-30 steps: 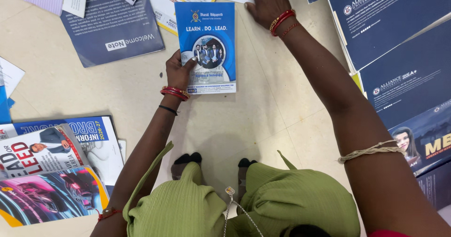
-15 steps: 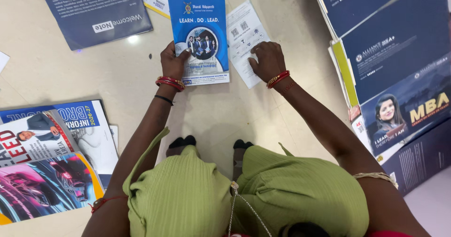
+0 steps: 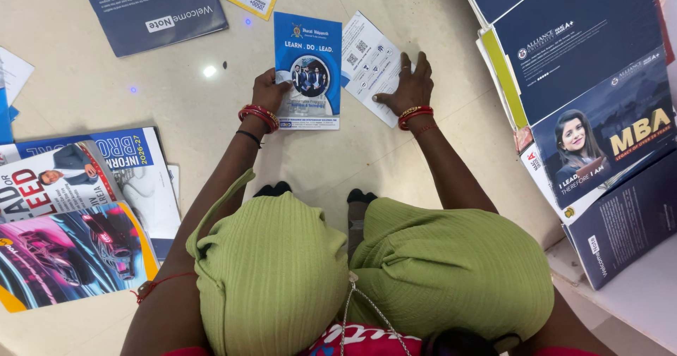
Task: The person sorts through brochures and papers spread on the floor, picking them up, looking at them, and placing them into organized piles. The person also wipes the screen of a television with a cloth and organizes pens and decorative items on a desk.
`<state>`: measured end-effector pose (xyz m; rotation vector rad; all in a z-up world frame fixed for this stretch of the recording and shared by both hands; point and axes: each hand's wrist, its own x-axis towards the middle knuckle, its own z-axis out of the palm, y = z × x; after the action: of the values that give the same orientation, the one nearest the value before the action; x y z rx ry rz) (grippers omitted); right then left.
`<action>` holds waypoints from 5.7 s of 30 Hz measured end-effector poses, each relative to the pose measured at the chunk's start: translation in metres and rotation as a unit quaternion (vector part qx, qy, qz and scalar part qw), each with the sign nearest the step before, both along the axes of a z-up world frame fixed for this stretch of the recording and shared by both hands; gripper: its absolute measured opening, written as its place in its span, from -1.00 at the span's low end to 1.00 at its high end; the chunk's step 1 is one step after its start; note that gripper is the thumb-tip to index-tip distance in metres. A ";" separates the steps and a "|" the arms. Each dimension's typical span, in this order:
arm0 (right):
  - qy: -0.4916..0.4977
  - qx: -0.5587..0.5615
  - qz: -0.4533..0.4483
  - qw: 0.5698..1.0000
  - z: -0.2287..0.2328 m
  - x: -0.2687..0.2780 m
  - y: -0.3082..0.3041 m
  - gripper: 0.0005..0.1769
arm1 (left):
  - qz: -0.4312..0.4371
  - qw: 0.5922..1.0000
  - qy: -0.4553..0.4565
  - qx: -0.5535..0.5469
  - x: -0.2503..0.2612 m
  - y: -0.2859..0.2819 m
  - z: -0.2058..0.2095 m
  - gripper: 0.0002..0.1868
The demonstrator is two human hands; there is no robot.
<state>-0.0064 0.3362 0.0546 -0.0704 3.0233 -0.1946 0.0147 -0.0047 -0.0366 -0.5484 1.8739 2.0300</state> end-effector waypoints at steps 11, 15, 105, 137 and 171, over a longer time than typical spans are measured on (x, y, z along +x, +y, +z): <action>-0.154 -0.012 -0.106 0.982 0.052 -0.016 0.024 0.12 | 0.047 0.992 -0.041 0.107 0.006 -0.007 -0.015 -0.76; -0.224 -0.085 -0.211 0.948 0.051 -0.008 0.020 0.01 | 0.041 0.995 -0.041 0.084 0.007 -0.007 -0.012 -0.76; 0.126 -0.552 -0.286 0.773 0.039 -0.206 0.163 -0.62 | -0.122 0.977 0.052 0.167 -0.011 0.049 0.133 -0.70; -0.019 -0.122 0.276 0.953 0.058 0.003 -0.111 -0.49 | 0.238 0.681 -0.359 -0.592 0.172 -0.259 0.086 -0.02; -0.077 -0.190 0.168 0.964 0.079 0.013 -0.090 -0.47 | 0.039 0.687 -0.237 -0.685 0.215 -0.273 0.044 -0.19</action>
<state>0.0065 0.2461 0.1333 -0.5668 2.7215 -0.7049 0.2297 -0.2780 0.0070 -1.2874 2.6285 -0.0010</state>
